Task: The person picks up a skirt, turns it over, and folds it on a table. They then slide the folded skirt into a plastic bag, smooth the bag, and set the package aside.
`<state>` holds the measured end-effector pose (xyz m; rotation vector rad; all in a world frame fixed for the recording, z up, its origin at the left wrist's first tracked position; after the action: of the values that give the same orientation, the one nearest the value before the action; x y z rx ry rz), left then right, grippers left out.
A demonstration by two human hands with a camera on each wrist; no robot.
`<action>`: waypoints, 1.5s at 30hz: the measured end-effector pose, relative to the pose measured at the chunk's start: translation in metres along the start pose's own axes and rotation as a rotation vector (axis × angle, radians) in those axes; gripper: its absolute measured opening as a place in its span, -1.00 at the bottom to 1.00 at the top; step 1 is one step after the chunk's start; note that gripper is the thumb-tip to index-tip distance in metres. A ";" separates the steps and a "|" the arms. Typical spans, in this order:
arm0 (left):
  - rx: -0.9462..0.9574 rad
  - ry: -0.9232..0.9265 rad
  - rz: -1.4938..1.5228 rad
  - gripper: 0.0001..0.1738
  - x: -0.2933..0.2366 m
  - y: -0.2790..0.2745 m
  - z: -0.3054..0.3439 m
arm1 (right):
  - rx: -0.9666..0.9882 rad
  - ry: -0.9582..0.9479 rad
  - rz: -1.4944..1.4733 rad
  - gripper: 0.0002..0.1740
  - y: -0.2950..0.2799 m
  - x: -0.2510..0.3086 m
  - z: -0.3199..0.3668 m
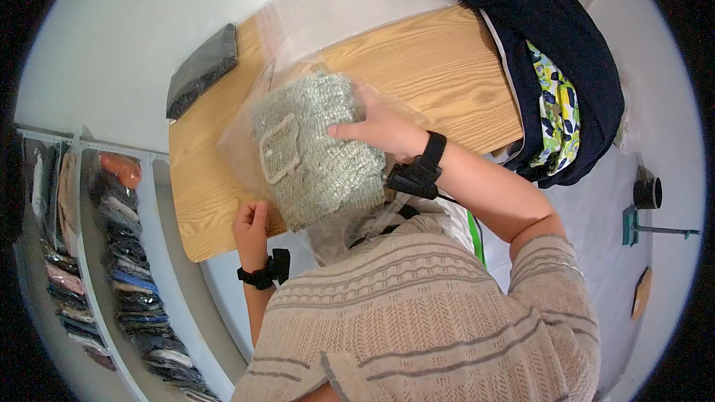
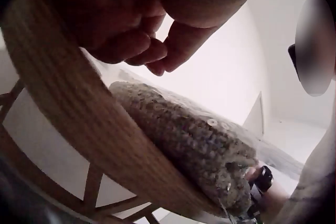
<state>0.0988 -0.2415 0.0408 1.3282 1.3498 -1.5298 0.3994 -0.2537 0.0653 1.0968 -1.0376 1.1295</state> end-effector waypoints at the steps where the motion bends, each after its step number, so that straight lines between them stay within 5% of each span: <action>1: 0.012 -0.002 -0.022 -0.83 0.004 -0.001 -0.002 | 0.074 -0.082 0.104 -0.03 0.003 0.004 -0.003; 2: 0.024 -0.007 -0.044 -0.82 0.008 -0.001 -0.003 | 0.067 -0.083 0.100 -0.03 -0.001 0.002 -0.005; 4: 0.036 -0.019 -0.042 -0.82 0.010 -0.001 -0.003 | 0.236 0.222 -0.215 0.02 0.007 -0.010 -0.004; 8: 0.020 0.014 -0.099 -0.80 0.004 0.003 -0.003 | 0.184 0.212 -0.258 -0.05 0.006 -0.009 -0.002; 10: 0.017 0.011 -0.085 -0.79 0.002 0.006 -0.002 | 0.370 0.372 -0.275 -0.11 0.013 -0.027 -0.006; 14: 0.019 0.047 -0.112 -0.79 -0.004 0.008 -0.002 | 0.298 0.380 -0.381 -0.14 0.015 -0.036 -0.003; 16: 0.019 0.050 -0.104 -0.80 -0.003 0.008 -0.001 | 0.072 0.110 -0.269 -0.15 0.005 -0.020 -0.002; 23: -0.008 -0.025 -0.041 -0.83 0.012 0.007 0.000 | 0.132 0.222 -0.193 -0.12 0.001 -0.024 -0.005; 32: 0.008 0.012 -0.098 -0.85 0.005 0.006 0.001 | 0.073 0.335 -0.087 -0.49 0.011 -0.006 0.005; 34: -0.024 -0.019 -0.068 -0.86 0.004 0.006 0.002 | 0.081 0.318 -0.434 -0.53 0.018 -0.003 0.003; 36: -0.054 -0.049 -0.038 -0.86 -0.004 0.006 -0.001 | 0.094 0.305 -0.379 -0.54 0.015 -0.014 -0.004; 40: 0.056 0.193 -0.316 -0.73 -0.071 0.011 -0.020 | -0.070 0.274 -0.047 -0.53 0.001 -0.026 -0.005; 42: 0.352 0.677 -0.573 -0.63 -0.123 0.052 -0.016 | -0.063 0.277 -0.065 -0.50 0.002 -0.028 -0.004; 45: 0.594 0.628 -0.566 -0.56 -0.109 0.083 -0.012 | -0.078 0.241 -0.057 -0.45 0.005 -0.021 0.003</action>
<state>0.2054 -0.2617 0.1256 2.0327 1.8496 -2.1061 0.3919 -0.2593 0.0459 0.8981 -0.8488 1.1353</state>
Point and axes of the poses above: each hand's wrist, its own z-axis away from the middle knuckle, its own y-axis out of the palm, x = y × z, the point moved 7 cm from there along -z, towards the middle knuckle, and after that the axes turned 7 degrees about y, right-handed, at the moved point
